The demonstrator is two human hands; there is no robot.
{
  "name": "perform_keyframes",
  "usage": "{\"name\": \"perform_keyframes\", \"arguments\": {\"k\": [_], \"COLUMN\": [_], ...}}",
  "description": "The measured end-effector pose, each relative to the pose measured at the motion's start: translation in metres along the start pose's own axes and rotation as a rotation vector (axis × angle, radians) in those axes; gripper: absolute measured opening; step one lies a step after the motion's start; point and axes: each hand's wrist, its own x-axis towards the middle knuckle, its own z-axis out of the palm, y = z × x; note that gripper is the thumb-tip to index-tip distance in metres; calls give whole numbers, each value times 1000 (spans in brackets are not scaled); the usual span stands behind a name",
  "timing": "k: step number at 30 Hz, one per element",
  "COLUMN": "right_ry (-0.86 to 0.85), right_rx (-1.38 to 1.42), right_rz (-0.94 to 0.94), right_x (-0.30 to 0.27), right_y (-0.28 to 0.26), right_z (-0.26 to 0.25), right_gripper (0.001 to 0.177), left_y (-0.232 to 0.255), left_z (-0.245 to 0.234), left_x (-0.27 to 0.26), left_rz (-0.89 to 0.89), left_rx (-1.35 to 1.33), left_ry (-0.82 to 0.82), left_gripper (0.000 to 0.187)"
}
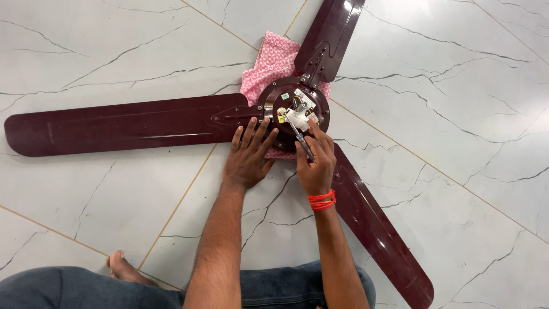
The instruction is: The person sits on the floor and uses a screwdriver to tighten screws on the central hub of a ceiling fan. The fan is placed on a pink cloth, and the person systematically works on the screws around the motor housing.
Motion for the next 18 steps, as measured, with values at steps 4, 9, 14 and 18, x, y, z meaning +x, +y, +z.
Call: {"name": "perform_keyframes", "arguments": {"k": [4,9,14,18], "right_ry": [-8,-37,26,99], "right_rx": [55,56,83,70], "right_rz": [-3,1,19,242], "right_x": [-2,-3,-6,0], "right_y": [-7,-7,2,22], "right_z": [0,2,0,-18], "right_gripper": [17,18,18,23], "left_y": [0,-1,-1,-1], "left_z": [0,0,0,1], "left_x": [0,-1,1,0], "left_rz": [0,1,-7,10], "left_rx": [13,28,9,-3], "left_ry": [-6,-23,-43,14], "left_gripper": [90,91,92,90]}}
